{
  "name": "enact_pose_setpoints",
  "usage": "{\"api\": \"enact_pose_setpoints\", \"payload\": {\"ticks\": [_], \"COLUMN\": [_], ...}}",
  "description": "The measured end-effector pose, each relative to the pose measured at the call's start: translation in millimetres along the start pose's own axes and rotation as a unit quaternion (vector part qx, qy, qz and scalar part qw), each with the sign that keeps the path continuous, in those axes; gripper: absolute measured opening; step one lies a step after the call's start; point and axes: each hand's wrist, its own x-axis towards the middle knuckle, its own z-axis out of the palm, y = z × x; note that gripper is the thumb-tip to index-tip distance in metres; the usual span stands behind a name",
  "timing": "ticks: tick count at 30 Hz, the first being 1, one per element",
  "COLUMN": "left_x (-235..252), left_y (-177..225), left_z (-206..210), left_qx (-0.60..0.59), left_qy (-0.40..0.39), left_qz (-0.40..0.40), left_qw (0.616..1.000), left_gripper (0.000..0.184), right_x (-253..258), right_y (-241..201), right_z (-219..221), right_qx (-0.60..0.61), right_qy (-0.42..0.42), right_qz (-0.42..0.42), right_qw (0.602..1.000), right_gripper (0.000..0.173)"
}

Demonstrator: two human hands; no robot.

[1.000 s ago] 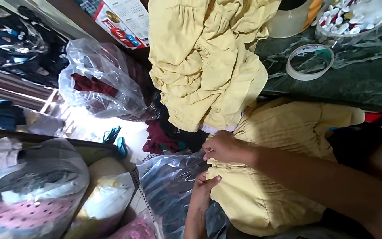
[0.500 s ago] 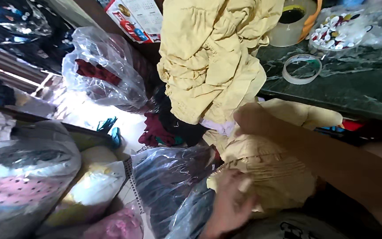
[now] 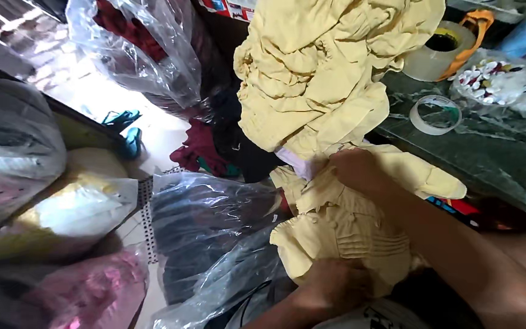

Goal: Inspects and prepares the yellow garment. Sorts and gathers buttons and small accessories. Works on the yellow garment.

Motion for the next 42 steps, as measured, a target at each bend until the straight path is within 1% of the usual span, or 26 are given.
{"api": "enact_pose_setpoints", "payload": {"ticks": [2, 7, 9, 11, 13, 14, 15, 16, 18, 20, 23, 24, 25, 26, 28, 30, 33, 36, 38, 39, 40, 42], "left_x": [-0.5, -3.1, -4.4, -7.1, -11.4, -14.2, -16.7, -19.1, -21.2, -18.0, -7.2, -2.4, 2.8, 8.2, 19.1, 29.7, 35.1, 30.6, 28.2, 26.6, 25.2, 23.6], "left_y": [0.3, 0.5, -0.8, -1.7, -2.9, -4.3, -7.1, -11.3, -23.2, -39.4, -49.4, -46.4, -41.6, -35.2, -19.0, -8.8, -12.0, -15.4, -14.9, -14.0, -12.7, -10.7], "left_z": [-2.3, -6.5, -6.1, -5.2, -10.0, -13.4, -15.7, -19.0, -27.0, -33.2, -36.4, -35.2, -32.9, -29.8, -22.1, -14.7, -7.7, -7.5, -8.8, -9.5, -10.5, -14.0], "left_qx": [-0.021, -0.039, -0.041, -0.061, -0.136, -0.187, -0.220, -0.226, -0.170, -0.099, -0.015, 0.015, 0.044, 0.063, 0.085, 0.122, 0.160, 0.184, 0.147, 0.096, 0.022, -0.106], "left_qy": [-0.014, -0.019, -0.011, 0.005, 0.043, 0.074, 0.122, 0.170, 0.256, 0.297, 0.300, 0.305, 0.308, 0.300, 0.257, 0.191, 0.110, 0.084, 0.076, 0.082, 0.105, 0.202], "left_qz": [-0.008, -0.005, 0.002, 0.008, 0.003, -0.005, -0.010, -0.021, -0.059, -0.096, -0.116, -0.095, -0.057, -0.012, 0.066, 0.107, 0.115, 0.099, 0.094, 0.090, 0.086, 0.063], "left_qw": [1.000, 0.999, 0.999, 0.998, 0.990, 0.980, 0.968, 0.959, 0.950, 0.945, 0.947, 0.947, 0.949, 0.952, 0.960, 0.968, 0.974, 0.974, 0.982, 0.988, 0.990, 0.972], "left_gripper": [0.012, 0.012, 0.013, 0.016, 0.018, 0.020, 0.020, 0.019, 0.016, 0.017, 0.022, 0.023, 0.023, 0.022, 0.022, 0.028, 0.032, 0.036, 0.033, 0.031, 0.026, 0.018], "right_x": [2.7, 10.2, 11.2, 8.0, 0.4, -7.9, -20.1, -35.5, -71.5, -108.4, -155.0, -165.7, -173.5, -178.8, -181.8, -175.0, -159.6, -147.2, -142.8, -141.7, -142.2, -144.1], "right_y": [-0.8, -7.1, -5.8, -3.4, 1.4, 5.0, 9.2, 13.1, 18.9, 29.3, 38.1, 38.6, 38.5, 38.0, 37.2, 39.4, 47.9, 55.9, 57.7, 57.7, 57.2, 56.1], "right_z": [0.3, -1.7, -1.9, -5.1, -13.4, -20.1, -28.9, -38.1, -49.1, -40.7, -17.9, -10.2, -2.8, 3.5, 14.2, 22.8, 32.1, 31.6, 31.8, 32.7, 33.4, 37.3], "right_qx": [-0.009, -0.032, -0.022, 0.011, 0.038, 0.051, 0.069, 0.090, 0.130, 0.194, 0.321, 0.337, 0.340, 0.332, 0.276, 0.215, 0.168, 0.166, 0.162, 0.157, 0.153, 0.154], "right_qy": [0.013, -0.040, -0.036, -0.002, 0.063, 0.102, 0.135, 0.158, 0.194, 0.240, 0.227, 0.224, 0.228, 0.233, 0.238, 0.229, 0.261, 0.298, 0.314, 0.320, 0.322, 0.343], "right_qz": [0.010, 0.052, 0.051, 0.044, 0.038, 0.030, 0.017, 0.010, 0.042, 0.071, 0.075, 0.073, 0.072, 0.076, 0.095, 0.073, 0.008, -0.030, -0.055, -0.067, -0.076, -0.089], "right_qw": [1.000, 0.997, 0.998, 0.999, 0.997, 0.993, 0.988, 0.983, 0.971, 0.949, 0.916, 0.911, 0.909, 0.911, 0.926, 0.947, 0.951, 0.940, 0.934, 0.932, 0.931, 0.922], "right_gripper": [0.013, 0.018, 0.019, 0.023, 0.031, 0.032, 0.033, 0.032, 0.027, 0.023, 0.019, 0.019, 0.021, 0.027, 0.038, 0.038, 0.034, 0.029, 0.027, 0.027, 0.028, 0.029]}}
